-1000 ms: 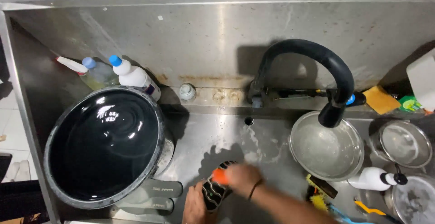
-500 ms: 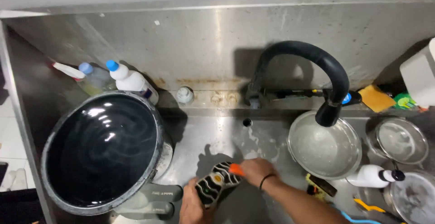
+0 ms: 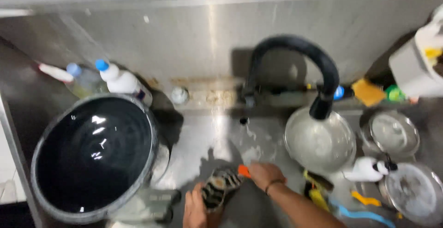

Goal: The person is cleaning the sole of a shoe by applying soap and scrubbing it with a small brush in a stainless steel sink.

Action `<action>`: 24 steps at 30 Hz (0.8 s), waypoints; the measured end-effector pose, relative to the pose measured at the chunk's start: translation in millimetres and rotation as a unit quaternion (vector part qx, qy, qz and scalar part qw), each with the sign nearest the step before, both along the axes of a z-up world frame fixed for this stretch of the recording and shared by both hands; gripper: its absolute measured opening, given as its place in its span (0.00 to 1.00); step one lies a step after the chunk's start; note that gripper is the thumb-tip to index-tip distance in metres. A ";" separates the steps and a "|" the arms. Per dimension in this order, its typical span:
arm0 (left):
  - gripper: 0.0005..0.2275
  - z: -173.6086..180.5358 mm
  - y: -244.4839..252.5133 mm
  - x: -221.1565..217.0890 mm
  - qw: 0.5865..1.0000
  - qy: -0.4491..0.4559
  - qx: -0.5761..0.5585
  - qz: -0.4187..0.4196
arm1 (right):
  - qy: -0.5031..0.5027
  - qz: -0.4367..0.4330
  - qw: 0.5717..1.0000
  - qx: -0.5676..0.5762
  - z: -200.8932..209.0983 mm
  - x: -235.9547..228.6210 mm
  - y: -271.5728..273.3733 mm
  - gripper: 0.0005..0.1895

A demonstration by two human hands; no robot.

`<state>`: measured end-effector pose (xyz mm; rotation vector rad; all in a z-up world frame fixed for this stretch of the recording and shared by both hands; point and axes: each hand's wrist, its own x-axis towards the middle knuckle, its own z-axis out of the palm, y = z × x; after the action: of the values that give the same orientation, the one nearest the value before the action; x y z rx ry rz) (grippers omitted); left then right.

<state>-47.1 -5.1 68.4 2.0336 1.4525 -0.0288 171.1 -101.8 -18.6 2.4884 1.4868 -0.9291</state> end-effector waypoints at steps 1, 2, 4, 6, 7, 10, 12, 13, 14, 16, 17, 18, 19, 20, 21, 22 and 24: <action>0.40 1.7 7.0 5.4 0.998 0.033 -0.058 0.011 | 0.044 -0.034 0.991 -0.119 29.6 20.3 8.2 0.04; 0.40 -7.3 10.6 -0.3 0.997 0.037 -0.062 0.012 | 0.047 -0.033 0.991 -0.122 20.2 -5.1 6.3 0.04; 0.42 -27.7 20.1 -7.9 0.999 0.000 -0.044 0.004 | -0.013 -0.071 0.991 0.109 0.8 -50.8 6.0 0.12; 0.42 -21.8 41.1 -14.7 0.988 0.036 -0.149 0.011 | 0.036 -0.134 0.990 0.012 13.0 -25.2 5.0 0.26; 0.42 -18.2 52.6 -18.2 0.965 0.071 -0.252 0.016 | 0.084 -0.199 0.973 -0.084 19.5 -12.6 5.2 0.41; 0.36 -45.1 57.2 -31.3 0.976 0.076 -0.202 -0.020 | 0.180 -0.358 0.909 -0.115 41.3 25.1 6.1 0.10; 0.38 -87.8 60.2 -59.2 0.985 0.062 -0.156 -0.024 | 0.086 -0.243 0.966 -0.023 -26.9 -16.6 -6.4 0.08; 0.39 -110.3 63.0 -68.7 0.993 0.042 -0.108 -0.025 | -0.016 -0.118 0.990 0.075 -60.9 -31.7 -9.7 0.11; 0.39 -112.3 66.6 -75.4 0.992 0.050 -0.112 -0.026 | -0.009 -0.120 0.990 0.069 -55.8 -21.7 -6.7 0.11; 0.39 -119.3 77.8 -82.1 0.992 -0.006 -0.105 -0.069 | 0.039 -0.209 0.977 -0.024 -47.1 6.5 4.4 0.10; 0.39 -102.3 81.5 -81.3 0.992 -0.006 -0.104 -0.069 | 0.039 -0.209 0.977 -0.023 -32.7 15.7 -3.4 0.10; 0.39 -84.2 88.5 -78.3 0.986 0.017 -0.147 -0.075 | 0.022 -0.171 0.983 -0.063 -17.0 28.3 -5.7 0.11; 0.38 -65.6 96.0 -75.5 0.978 0.039 -0.189 -0.081 | 0.004 -0.133 0.986 -0.103 -1.0 40.9 -7.4 0.13; 0.38 -57.0 92.3 -71.8 0.978 0.037 -0.189 -0.078 | 0.002 -0.130 0.986 -0.102 4.4 54.9 -23.8 0.13; 0.36 -49.2 89.3 -67.9 0.976 0.095 -0.168 -0.103 | 0.000 -0.211 0.977 -0.024 9.0 69.2 -39.4 0.14; 0.34 -42.5 82.5 -65.2 0.969 0.153 -0.149 -0.125 | -0.001 -0.288 0.956 0.052 13.6 83.2 -57.8 0.16; 0.32 -39.1 67.4 -51.0 0.962 0.185 -0.138 -0.146 | 0.017 -0.429 0.903 0.021 63.0 114.9 -71.6 0.16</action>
<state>-98.2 62.3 29.3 2.0580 1.2558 -0.7287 286.0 -173.4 44.4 3.1913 0.3310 -1.0158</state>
